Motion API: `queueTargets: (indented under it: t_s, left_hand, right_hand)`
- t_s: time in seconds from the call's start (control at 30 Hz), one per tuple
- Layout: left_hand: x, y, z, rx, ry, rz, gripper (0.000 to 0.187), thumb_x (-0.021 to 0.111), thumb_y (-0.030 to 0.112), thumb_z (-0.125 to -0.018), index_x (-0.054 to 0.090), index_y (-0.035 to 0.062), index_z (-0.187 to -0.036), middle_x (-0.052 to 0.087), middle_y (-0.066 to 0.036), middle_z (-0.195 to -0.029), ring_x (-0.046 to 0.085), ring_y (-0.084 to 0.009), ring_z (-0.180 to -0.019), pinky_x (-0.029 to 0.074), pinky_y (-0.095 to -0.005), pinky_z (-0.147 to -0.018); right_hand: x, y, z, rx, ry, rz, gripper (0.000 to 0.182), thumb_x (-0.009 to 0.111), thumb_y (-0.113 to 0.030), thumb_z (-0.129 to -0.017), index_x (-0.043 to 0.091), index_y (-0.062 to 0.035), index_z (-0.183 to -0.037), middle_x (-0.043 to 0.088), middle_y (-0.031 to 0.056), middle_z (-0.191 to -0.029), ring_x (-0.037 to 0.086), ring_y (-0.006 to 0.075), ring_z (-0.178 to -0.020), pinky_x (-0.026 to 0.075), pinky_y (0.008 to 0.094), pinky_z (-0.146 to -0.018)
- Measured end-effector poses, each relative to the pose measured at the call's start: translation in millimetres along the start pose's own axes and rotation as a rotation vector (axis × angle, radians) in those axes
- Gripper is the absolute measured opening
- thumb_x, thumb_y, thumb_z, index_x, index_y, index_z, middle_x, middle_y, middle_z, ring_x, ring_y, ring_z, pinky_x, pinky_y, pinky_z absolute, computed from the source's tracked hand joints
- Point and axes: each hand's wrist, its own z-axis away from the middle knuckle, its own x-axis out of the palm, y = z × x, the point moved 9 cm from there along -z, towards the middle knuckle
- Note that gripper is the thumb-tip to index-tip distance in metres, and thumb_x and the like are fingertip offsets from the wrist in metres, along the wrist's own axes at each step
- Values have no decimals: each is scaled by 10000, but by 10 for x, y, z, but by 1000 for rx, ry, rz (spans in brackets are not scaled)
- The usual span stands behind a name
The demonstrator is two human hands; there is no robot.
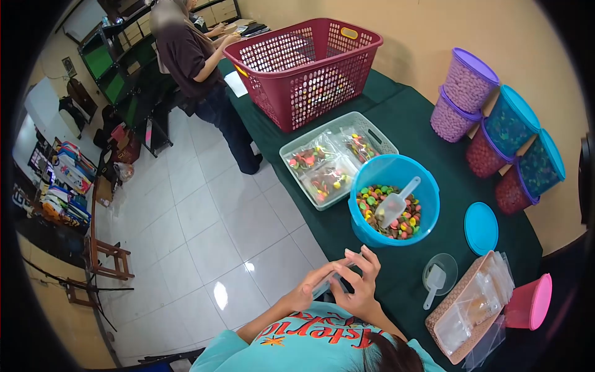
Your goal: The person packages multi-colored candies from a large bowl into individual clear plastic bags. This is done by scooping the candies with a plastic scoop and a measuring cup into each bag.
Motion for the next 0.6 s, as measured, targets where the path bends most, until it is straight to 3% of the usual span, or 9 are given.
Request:
queueTargets:
  t_s: [0.03,0.17,0.23,0.33,0.43,0.5,0.6]
  left_hand:
    - [-63,25,-19,-1,0,3,1020,184,796,-694,297,-21,-1295,290,-199,-1349,272,-315,-1259,214,-403,-1019]
    - [-286,58,-175,-48,3,34,1000,193,796,-694,336,-12,-1265,307,-194,-1338,293,-308,-1245,230,-402,-1010]
    - [-345,32,-263,-64,-7,48,998,191,797,-693,341,-10,-1262,306,-192,-1338,298,-306,-1241,233,-404,-1008]
    - [-495,44,-539,-44,-6,65,1003,193,795,-695,386,-34,-1223,398,-193,-1271,369,-290,-1196,265,-384,-995]
    - [-639,108,-789,-17,-2,-33,978,212,769,-724,491,-87,-1108,566,-194,-1053,532,-275,-1023,376,-353,-918]
    - [-716,219,-947,-7,-4,-85,955,226,751,-741,493,-90,-1108,564,-201,-1053,536,-277,-1018,386,-353,-909]
    - [-752,356,-1174,11,-17,-127,911,250,715,-772,495,-96,-1109,563,-210,-1052,540,-277,-1016,396,-347,-898]
  right_hand:
    - [55,71,-15,63,41,-45,411,698,-39,-610,580,-128,-994,472,97,-1161,339,337,-1155,285,455,-946]
    - [153,177,-191,62,58,-14,420,707,-45,-595,583,-132,-987,493,88,-1152,361,320,-1148,281,455,-944]
    - [153,287,-268,65,99,-4,380,715,-102,-632,603,-183,-986,521,18,-1141,399,269,-1120,260,446,-923]
    - [127,444,-417,21,128,41,365,725,-116,-623,617,-186,-965,541,3,-1121,416,250,-1109,263,436,-922]
    - [53,596,-636,39,75,41,303,715,-104,-628,642,-174,-914,579,-16,-1057,475,211,-1038,272,409,-914]
    - [5,668,-877,49,19,63,252,695,-65,-639,663,-155,-872,606,-32,-952,519,185,-919,293,379,-879]
    - [-34,841,-1024,84,1,-7,271,692,-35,-636,668,-149,-880,603,-22,-892,517,175,-862,320,361,-830]
